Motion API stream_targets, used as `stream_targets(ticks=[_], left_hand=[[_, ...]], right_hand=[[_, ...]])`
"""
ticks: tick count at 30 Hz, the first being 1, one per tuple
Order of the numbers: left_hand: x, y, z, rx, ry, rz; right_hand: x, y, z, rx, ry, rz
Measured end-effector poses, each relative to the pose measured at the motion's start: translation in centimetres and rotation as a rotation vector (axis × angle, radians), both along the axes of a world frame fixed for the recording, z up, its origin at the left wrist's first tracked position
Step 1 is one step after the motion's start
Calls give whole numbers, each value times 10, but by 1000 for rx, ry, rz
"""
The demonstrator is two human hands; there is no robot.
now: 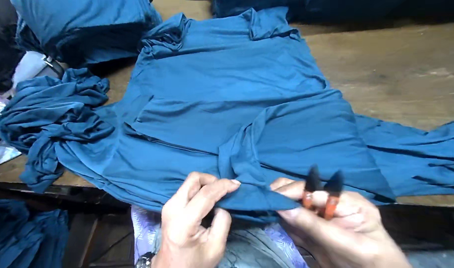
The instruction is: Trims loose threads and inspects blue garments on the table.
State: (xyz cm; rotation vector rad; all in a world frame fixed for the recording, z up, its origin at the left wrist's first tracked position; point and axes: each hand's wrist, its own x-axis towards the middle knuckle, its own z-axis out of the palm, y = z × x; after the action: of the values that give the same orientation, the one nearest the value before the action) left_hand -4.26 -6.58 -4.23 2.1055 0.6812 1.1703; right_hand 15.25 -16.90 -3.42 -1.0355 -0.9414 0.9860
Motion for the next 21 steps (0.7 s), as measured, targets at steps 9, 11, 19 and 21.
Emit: stream_targets(ticks=[9, 11, 19, 21], left_hand=[[4, 0, 3, -1032, -461, -378], [3, 3, 0, -1307, -669, -457], [12, 3, 4, -1318, -622, -451], [14, 3, 6, -1236, -535, -416]], right_hand=[[0, 3, 6, -274, 478, 7], [1, 1, 0, -293, 460, 19], [0, -1, 9, -412, 412, 0], [2, -1, 7, -379, 369, -20]])
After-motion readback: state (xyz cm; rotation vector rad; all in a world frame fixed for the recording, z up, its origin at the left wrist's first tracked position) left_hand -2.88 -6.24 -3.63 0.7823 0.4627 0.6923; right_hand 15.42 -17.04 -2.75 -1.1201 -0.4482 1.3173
